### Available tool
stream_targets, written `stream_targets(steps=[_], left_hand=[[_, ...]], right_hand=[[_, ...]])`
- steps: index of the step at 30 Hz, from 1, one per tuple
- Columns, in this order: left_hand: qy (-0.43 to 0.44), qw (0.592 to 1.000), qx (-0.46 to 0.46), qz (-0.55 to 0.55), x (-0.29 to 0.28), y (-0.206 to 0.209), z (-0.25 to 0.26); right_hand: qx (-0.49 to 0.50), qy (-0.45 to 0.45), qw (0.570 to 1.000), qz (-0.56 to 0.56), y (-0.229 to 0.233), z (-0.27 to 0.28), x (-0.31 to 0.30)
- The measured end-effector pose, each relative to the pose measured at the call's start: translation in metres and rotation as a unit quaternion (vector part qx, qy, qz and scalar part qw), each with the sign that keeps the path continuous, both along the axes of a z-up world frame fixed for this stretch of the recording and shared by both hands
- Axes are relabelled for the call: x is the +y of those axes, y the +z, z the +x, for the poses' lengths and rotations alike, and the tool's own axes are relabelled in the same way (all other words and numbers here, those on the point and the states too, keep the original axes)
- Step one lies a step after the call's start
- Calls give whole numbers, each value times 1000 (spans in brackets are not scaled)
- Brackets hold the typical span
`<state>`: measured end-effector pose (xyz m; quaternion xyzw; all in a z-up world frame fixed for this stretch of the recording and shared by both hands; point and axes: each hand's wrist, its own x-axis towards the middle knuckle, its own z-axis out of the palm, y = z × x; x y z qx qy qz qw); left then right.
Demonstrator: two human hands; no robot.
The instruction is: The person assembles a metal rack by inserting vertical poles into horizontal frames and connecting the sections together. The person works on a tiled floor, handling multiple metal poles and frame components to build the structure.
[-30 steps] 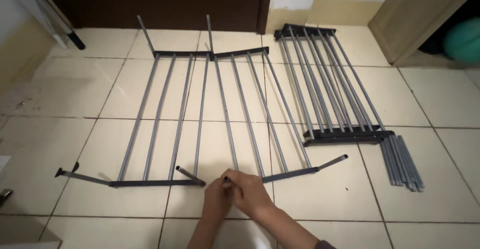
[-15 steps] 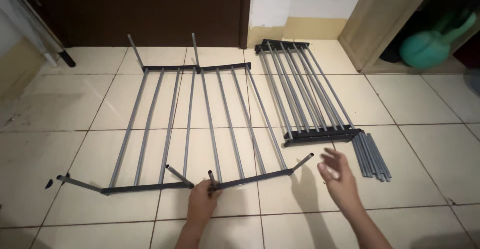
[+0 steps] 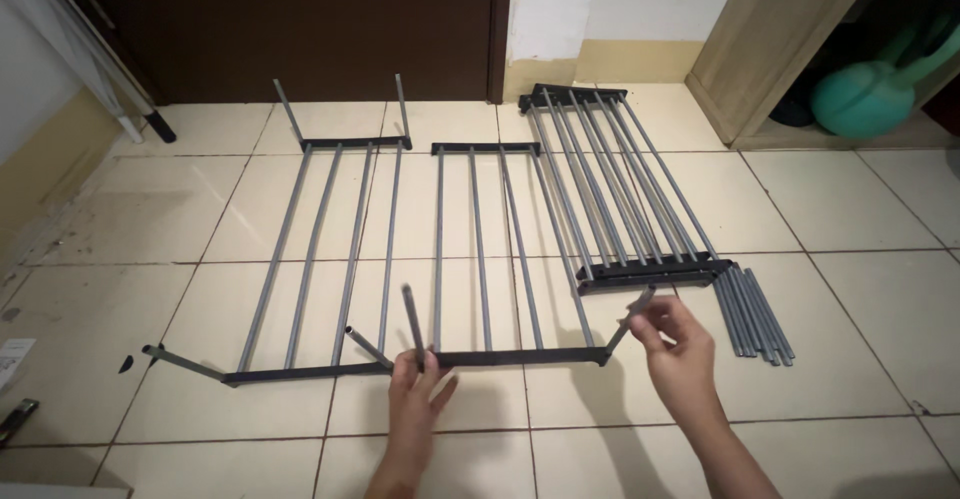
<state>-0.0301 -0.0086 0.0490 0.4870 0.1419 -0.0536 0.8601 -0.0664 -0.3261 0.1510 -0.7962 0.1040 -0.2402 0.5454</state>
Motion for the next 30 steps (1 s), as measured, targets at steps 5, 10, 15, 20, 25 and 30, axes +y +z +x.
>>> stream_targets(steps=[5, 10, 15, 20, 25, 30], left_hand=[[81, 958, 96, -256, -34, 50, -28], [59, 947, 134, -285, -42, 87, -26], [69, 969, -16, -237, -34, 110, -18], [108, 976, -157, -103, -48, 120, -30], [173, 951, -237, 101, -59, 146, -44], [163, 952, -259, -14, -46, 190, -51]], right_hand=[[-11, 50, 994, 93, 28, 0, 16], [-29, 58, 993, 102, 43, 0, 34], [-19, 71, 973, 220, 55, -2, 41], [-49, 108, 960, 253, 70, -6, 64], [-60, 165, 959, 222, 93, -23, 101], [-90, 206, 948, 226, 116, -50, 124]])
